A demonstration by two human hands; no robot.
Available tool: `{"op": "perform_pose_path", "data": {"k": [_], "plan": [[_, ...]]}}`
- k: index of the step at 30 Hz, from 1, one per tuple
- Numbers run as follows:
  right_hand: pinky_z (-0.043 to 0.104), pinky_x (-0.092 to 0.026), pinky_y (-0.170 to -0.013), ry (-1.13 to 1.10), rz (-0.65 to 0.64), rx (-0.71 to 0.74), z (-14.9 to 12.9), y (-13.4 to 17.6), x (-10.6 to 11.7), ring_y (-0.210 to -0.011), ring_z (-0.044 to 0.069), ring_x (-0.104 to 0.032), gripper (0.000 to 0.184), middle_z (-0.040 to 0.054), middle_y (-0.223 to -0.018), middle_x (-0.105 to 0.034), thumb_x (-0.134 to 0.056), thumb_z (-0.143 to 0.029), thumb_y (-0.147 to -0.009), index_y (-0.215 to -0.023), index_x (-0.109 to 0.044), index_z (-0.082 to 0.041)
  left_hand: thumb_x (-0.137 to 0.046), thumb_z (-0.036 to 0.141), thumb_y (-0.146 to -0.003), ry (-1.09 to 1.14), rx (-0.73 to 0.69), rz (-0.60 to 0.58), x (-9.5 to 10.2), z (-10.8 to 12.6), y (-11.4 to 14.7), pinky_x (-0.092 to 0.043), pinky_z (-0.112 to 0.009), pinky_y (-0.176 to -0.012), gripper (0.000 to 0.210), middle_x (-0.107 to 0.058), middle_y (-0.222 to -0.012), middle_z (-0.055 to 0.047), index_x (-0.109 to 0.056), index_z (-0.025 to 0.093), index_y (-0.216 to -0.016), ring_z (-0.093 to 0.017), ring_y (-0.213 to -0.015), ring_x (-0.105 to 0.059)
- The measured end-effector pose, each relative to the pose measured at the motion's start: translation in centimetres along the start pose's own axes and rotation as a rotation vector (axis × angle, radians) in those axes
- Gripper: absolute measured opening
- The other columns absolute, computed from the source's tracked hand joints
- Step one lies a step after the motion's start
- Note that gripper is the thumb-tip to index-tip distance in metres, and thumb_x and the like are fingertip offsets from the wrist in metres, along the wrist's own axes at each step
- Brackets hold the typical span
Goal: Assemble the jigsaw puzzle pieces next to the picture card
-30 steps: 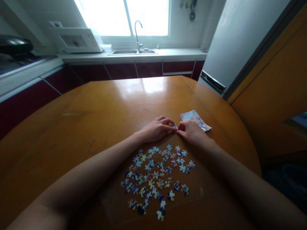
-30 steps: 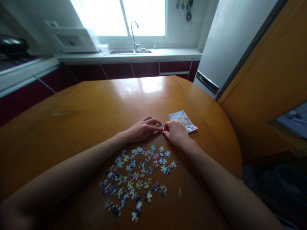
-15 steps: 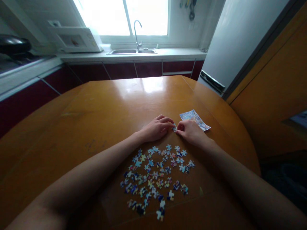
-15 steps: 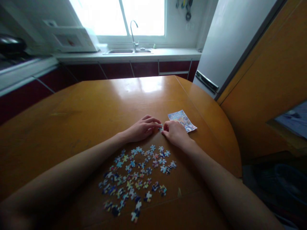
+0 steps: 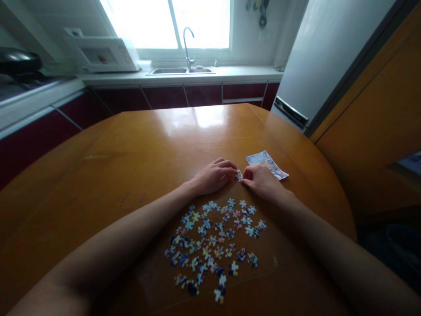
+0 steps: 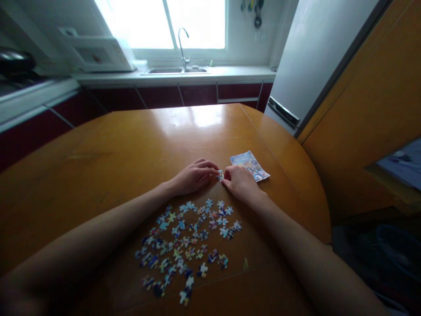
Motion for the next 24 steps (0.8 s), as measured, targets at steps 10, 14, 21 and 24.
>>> {"op": "perform_pose_path", "data": {"k": [10, 14, 21, 24], "plan": [[0.027, -0.043, -0.065, -0.018, -0.004, 0.009, 0.0, 0.0, 0.0, -0.070, 0.017, -0.063, 0.009, 0.0034, -0.076, -0.072, -0.077, -0.023, -0.080, -0.075, -0.071, -0.020, -0.053, 0.016, -0.095, 0.070, 0.083, 0.081, -0.2, -0.8, 0.0, -0.049, -0.037, -0.092, 0.021, -0.067, -0.102, -0.007, -0.073, 0.021, -0.101, -0.019, -0.100, -0.058], [0.027, -0.043, -0.065, -0.034, -0.001, 0.008, -0.2, 0.1, 0.1, -0.070, 0.017, -0.063, 0.010, 0.0037, -0.076, -0.072, -0.078, -0.022, -0.079, -0.073, -0.070, -0.019, -0.056, 0.018, -0.093, 0.146, 0.132, 0.114, -0.2, -1.2, 0.0, -0.050, -0.036, -0.089, 0.019, -0.068, -0.097, -0.007, -0.075, 0.020, -0.096, -0.019, -0.096, -0.060], [0.028, -0.044, -0.071, -0.056, 0.078, 0.009, -0.7, 0.1, 0.6, -0.074, 0.018, -0.065, 0.011, 0.0057, -0.079, -0.074, -0.068, -0.022, -0.087, -0.078, -0.071, -0.019, -0.057, 0.020, -0.090, 0.402, 0.370, 0.125, 0.6, -1.8, 0.2, -0.050, -0.025, -0.067, 0.020, -0.071, -0.097, -0.008, -0.074, 0.014, -0.098, -0.012, -0.075, -0.062], [0.028, -0.044, -0.071, -0.070, 0.111, 0.004, -0.8, 0.1, 0.9, -0.074, 0.018, -0.066, 0.014, 0.0063, -0.081, -0.075, -0.066, -0.026, -0.089, -0.079, -0.072, -0.019, -0.060, 0.025, -0.089, 0.435, 0.458, 0.031, 1.8, -1.4, 0.3, -0.049, -0.022, -0.062, 0.021, -0.074, -0.093, -0.007, -0.074, 0.014, -0.100, -0.010, -0.068, -0.062]]}}
Point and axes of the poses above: each hand's wrist, its own y-axis away from the middle knuckle, its own x-axis out of the back of the hand, z = x × y, the point moved 1 cm from there along -y, towards the middle knuckle
